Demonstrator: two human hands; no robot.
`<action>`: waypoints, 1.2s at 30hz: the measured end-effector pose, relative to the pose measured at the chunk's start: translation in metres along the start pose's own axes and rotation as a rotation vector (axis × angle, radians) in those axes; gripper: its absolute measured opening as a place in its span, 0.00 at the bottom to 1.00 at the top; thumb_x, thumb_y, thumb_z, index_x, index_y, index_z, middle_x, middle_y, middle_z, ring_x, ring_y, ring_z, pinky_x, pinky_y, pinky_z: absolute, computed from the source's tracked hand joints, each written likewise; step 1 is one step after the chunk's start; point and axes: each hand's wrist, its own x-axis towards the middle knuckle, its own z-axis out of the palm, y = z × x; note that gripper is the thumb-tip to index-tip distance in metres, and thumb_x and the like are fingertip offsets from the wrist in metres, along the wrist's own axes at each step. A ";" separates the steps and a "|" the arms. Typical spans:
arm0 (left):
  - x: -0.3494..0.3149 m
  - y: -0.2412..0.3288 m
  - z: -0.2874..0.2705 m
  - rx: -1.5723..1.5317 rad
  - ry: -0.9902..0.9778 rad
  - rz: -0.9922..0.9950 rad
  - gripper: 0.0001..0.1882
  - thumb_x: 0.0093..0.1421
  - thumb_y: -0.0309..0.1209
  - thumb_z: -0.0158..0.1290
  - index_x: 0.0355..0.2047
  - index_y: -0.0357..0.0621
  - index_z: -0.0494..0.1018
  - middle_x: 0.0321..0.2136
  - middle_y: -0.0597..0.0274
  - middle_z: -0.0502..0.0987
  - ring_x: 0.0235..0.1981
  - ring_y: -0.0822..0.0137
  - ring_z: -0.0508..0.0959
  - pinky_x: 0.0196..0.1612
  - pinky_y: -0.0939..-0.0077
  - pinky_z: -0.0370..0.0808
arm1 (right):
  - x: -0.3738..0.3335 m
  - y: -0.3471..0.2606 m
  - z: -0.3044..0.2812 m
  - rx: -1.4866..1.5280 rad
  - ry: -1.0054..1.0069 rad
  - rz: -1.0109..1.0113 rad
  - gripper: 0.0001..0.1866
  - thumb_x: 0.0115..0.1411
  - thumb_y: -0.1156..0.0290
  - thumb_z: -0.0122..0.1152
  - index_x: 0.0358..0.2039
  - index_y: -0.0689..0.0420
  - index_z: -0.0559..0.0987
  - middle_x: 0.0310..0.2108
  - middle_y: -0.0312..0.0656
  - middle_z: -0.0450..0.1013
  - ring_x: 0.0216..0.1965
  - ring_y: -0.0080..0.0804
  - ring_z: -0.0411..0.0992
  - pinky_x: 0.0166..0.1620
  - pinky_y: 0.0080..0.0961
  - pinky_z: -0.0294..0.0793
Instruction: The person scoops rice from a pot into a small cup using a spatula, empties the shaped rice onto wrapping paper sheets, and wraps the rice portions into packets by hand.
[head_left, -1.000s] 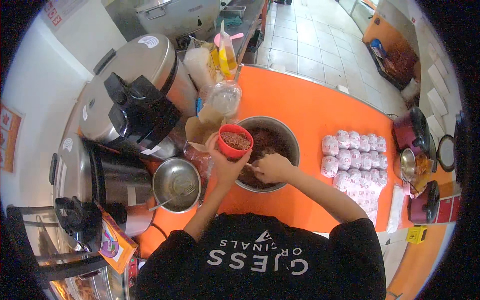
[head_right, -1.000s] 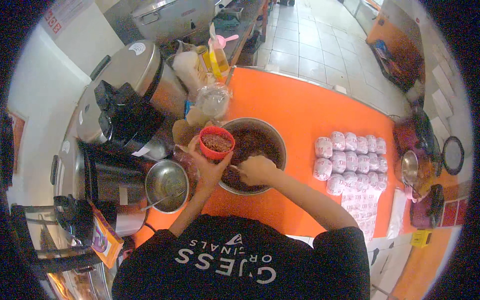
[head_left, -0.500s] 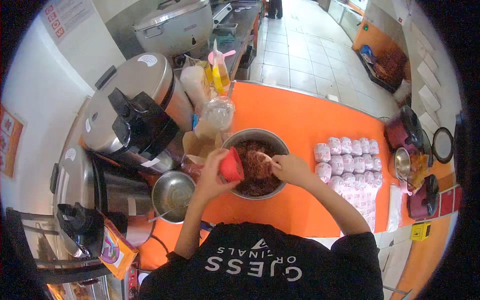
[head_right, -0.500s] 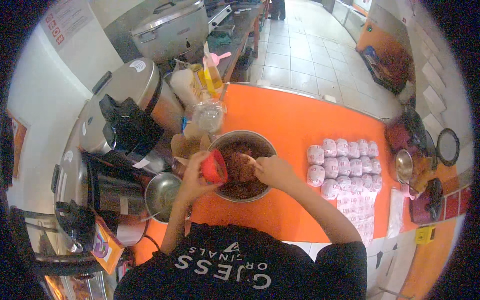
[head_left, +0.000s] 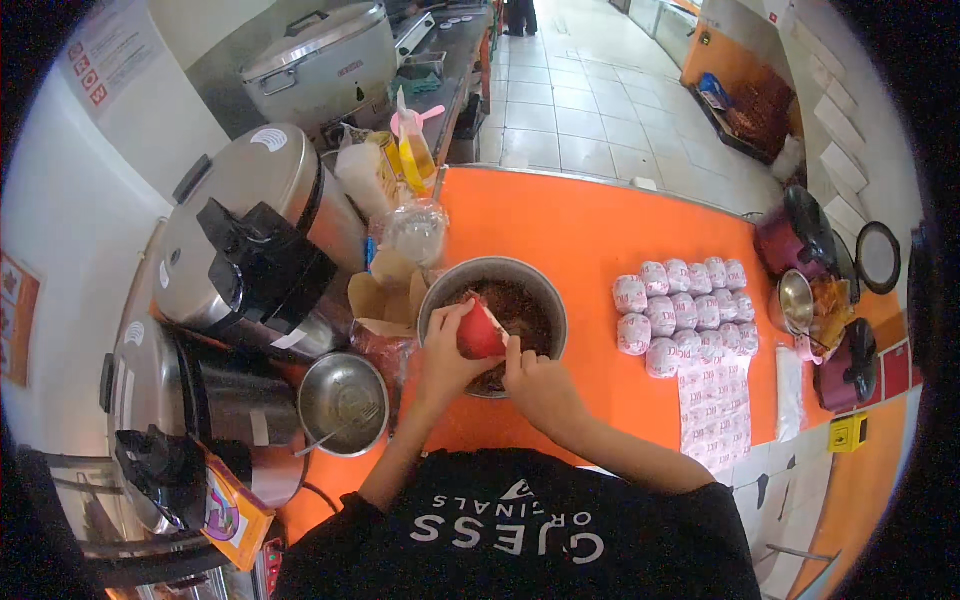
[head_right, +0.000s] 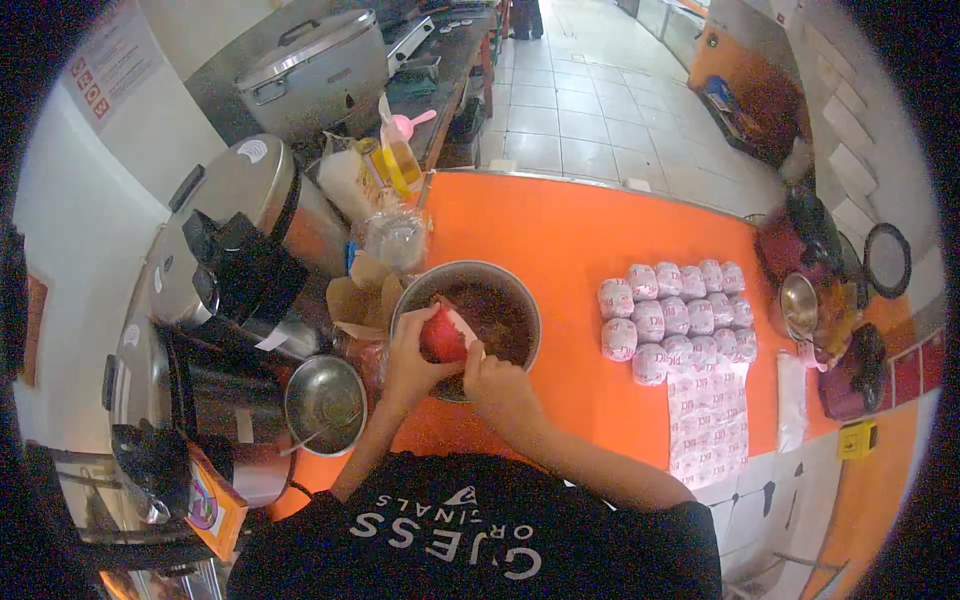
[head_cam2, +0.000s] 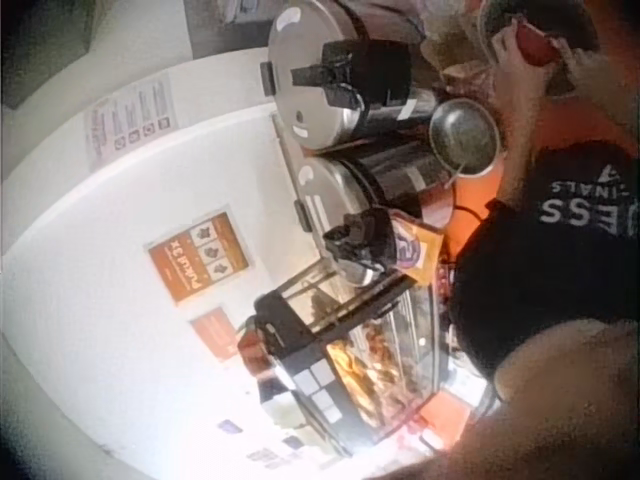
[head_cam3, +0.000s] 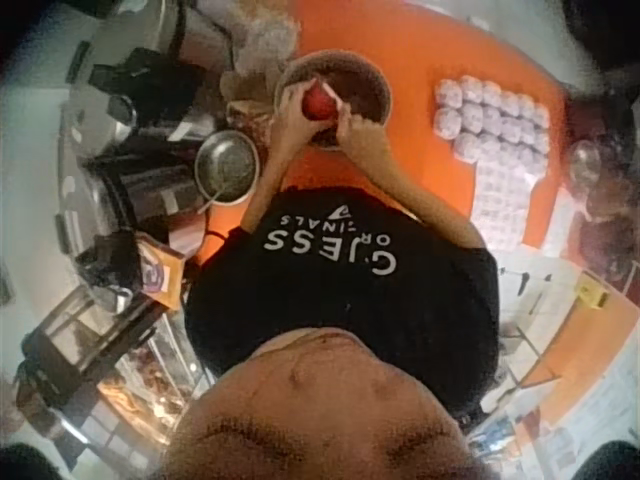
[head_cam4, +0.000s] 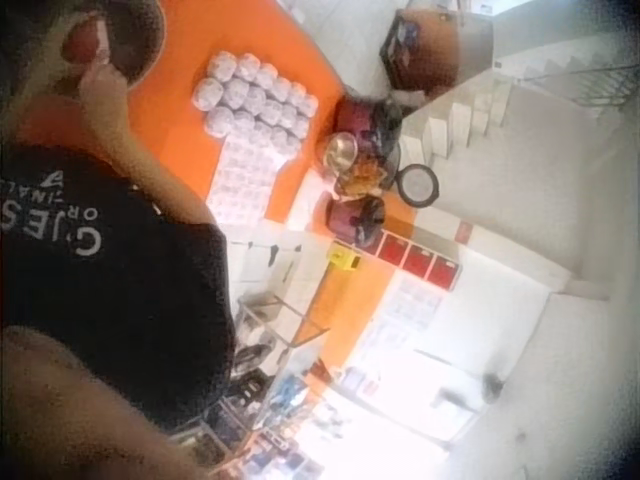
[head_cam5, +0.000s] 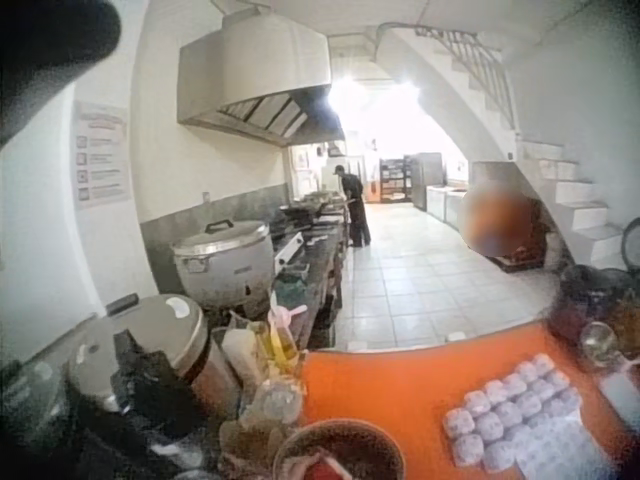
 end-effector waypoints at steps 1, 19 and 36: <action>0.002 -0.002 -0.003 -0.023 -0.029 0.008 0.44 0.32 0.36 0.72 0.53 0.44 0.66 0.46 0.52 0.69 0.50 0.51 0.70 0.54 0.61 0.68 | -0.002 0.000 0.000 0.045 -0.014 -0.010 0.24 0.53 0.68 0.54 0.47 0.73 0.69 0.21 0.46 0.72 0.20 0.36 0.74 0.23 0.28 0.75; 0.030 -0.008 -0.037 -0.061 -0.367 0.226 0.57 0.28 0.36 0.73 0.61 0.49 0.57 0.52 0.51 0.58 0.56 0.50 0.61 0.60 0.60 0.60 | 0.003 0.046 0.019 1.146 -0.004 0.414 0.14 0.66 0.65 0.41 0.38 0.62 0.71 0.25 0.57 0.72 0.29 0.56 0.72 0.32 0.44 0.70; 0.019 -0.002 -0.030 -0.099 -0.172 0.095 0.49 0.33 0.35 0.73 0.56 0.42 0.60 0.51 0.51 0.71 0.55 0.55 0.70 0.56 0.62 0.67 | -0.005 -0.002 -0.002 1.219 -0.210 0.414 0.20 0.69 0.56 0.32 0.39 0.61 0.65 0.31 0.68 0.70 0.37 0.68 0.69 0.38 0.55 0.65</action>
